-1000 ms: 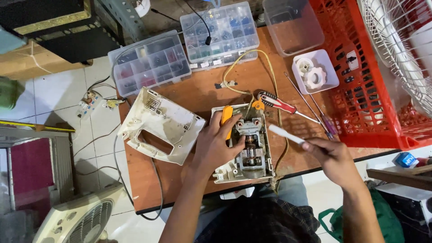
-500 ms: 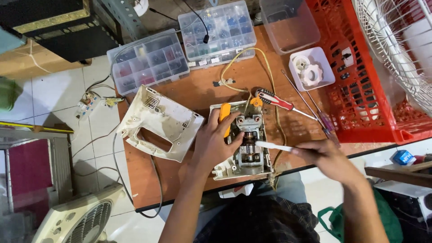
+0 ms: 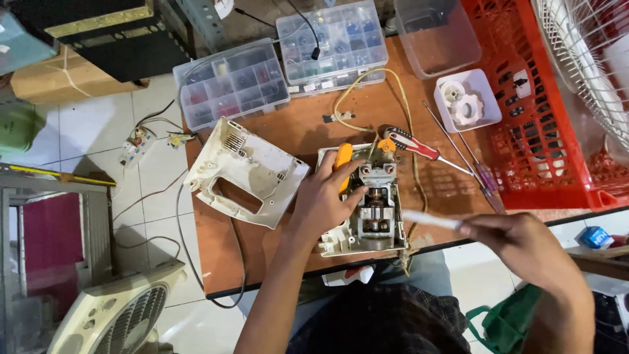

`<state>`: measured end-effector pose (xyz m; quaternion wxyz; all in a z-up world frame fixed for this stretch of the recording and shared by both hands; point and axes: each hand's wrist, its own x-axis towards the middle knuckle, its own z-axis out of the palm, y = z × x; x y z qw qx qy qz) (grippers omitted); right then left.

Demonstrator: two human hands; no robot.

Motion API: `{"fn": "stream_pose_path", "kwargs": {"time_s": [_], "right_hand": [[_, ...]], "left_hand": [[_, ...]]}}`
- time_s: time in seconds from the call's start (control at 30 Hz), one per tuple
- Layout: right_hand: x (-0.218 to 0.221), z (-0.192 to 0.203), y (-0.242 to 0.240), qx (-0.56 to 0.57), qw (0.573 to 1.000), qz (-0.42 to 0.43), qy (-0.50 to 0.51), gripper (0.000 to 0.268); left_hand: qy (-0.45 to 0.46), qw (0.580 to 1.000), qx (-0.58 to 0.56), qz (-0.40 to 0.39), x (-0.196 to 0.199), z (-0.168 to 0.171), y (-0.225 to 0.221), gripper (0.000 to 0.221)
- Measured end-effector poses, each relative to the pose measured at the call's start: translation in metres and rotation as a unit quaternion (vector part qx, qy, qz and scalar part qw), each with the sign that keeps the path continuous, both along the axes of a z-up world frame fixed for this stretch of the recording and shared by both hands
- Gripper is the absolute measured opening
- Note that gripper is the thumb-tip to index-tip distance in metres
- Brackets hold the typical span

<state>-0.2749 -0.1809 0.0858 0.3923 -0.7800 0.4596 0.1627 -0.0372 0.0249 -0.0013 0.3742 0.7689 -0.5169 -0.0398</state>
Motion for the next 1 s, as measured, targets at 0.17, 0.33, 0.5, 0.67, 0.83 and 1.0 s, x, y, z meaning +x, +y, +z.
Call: {"fn": "stream_pose_path", "kwargs": {"time_s": [0.17, 0.33, 0.5, 0.67, 0.83, 1.0], "right_hand": [[0.003, -0.038, 0.018, 0.008, 0.979, 0.161, -0.121, 0.027], [-0.044, -0.027, -0.018, 0.013, 0.999, -0.020, -0.031, 0.030], [-0.071, -0.069, -0.022, 0.083, 0.982, -0.001, -0.168, 0.022], [-0.036, -0.073, 0.014, 0.144, 0.979, 0.056, -0.131, 0.023], [-0.043, -0.056, -0.020, 0.098, 0.995, 0.025, -0.016, 0.027], [-0.056, -0.076, -0.034, 0.089, 0.971, -0.007, -0.221, 0.022]], "left_hand": [[-0.006, 1.000, 0.007, 0.010, 0.000, -0.003, 0.001, 0.043], [-0.015, 1.000, 0.003, 0.019, -0.002, -0.001, 0.002, 0.043], [-0.041, 0.997, -0.047, 0.050, -0.017, 0.019, 0.009, 0.042], [-0.135, 0.989, 0.010, 0.063, -0.030, 0.007, 0.032, 0.048], [-0.202, 0.974, -0.083, 0.055, -0.031, 0.017, 0.042, 0.037], [-0.254, 0.966, 0.054, -0.003, -0.053, -0.004, 0.055, 0.064]]}}
